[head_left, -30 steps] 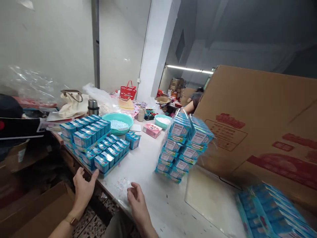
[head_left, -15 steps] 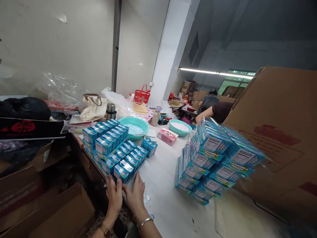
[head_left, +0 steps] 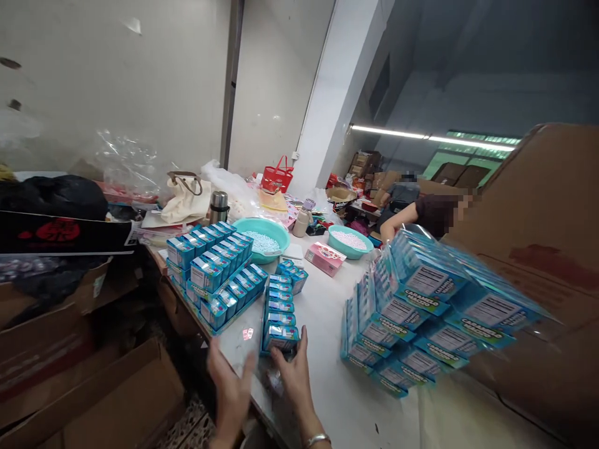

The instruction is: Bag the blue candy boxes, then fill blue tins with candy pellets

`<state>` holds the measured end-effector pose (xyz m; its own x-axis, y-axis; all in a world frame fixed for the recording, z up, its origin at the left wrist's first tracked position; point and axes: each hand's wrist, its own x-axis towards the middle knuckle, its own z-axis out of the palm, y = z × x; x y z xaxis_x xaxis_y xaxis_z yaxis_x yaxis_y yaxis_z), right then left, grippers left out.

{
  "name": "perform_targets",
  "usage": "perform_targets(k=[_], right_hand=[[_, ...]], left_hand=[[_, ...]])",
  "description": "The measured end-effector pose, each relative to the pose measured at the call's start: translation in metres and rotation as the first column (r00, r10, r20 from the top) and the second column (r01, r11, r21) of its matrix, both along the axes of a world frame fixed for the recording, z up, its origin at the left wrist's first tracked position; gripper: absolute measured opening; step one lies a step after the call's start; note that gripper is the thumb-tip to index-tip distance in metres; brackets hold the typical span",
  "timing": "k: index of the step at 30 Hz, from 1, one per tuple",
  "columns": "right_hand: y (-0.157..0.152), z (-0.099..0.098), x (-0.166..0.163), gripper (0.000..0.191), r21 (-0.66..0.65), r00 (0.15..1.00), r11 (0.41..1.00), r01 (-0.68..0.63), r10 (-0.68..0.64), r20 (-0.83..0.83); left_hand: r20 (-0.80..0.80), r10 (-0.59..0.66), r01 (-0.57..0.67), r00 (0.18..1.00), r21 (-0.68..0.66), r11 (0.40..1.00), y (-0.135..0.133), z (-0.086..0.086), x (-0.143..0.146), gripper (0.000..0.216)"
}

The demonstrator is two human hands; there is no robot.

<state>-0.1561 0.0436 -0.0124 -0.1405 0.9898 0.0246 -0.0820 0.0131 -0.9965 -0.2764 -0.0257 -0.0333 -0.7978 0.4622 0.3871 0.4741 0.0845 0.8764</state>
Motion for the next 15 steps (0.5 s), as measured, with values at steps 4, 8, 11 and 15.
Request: perform_targets(k=[4, 8, 11, 15], right_hand=[[-0.012, -0.005, -0.020, 0.122, 0.019, 0.984, 0.989, 0.148, -0.149, 0.096], [-0.013, -0.008, -0.049, 0.131, 0.116, 0.900, 0.934, 0.339, -0.358, 0.248], [-0.011, -0.002, -0.060, 0.128, 0.167, 0.849, 0.908, 0.384, -0.418, 0.322], [-0.012, 0.007, -0.049, 0.120, 0.154, 0.858, 0.917, 0.367, -0.398, 0.325]], left_hand=[[-0.129, 0.170, -0.188, 0.977, -0.147, 0.971, 0.025, 0.025, -0.090, 0.126], [-0.238, 0.096, -0.175, 0.966, -0.336, 0.925, 0.036, 0.013, -0.127, 0.114], [-0.271, 0.143, -0.236, 0.952, -0.348, 0.907, 0.034, 0.004, -0.125, 0.107], [-0.267, 0.189, -0.267, 0.945, -0.294, 0.918, 0.028, 0.006, -0.109, 0.104]])
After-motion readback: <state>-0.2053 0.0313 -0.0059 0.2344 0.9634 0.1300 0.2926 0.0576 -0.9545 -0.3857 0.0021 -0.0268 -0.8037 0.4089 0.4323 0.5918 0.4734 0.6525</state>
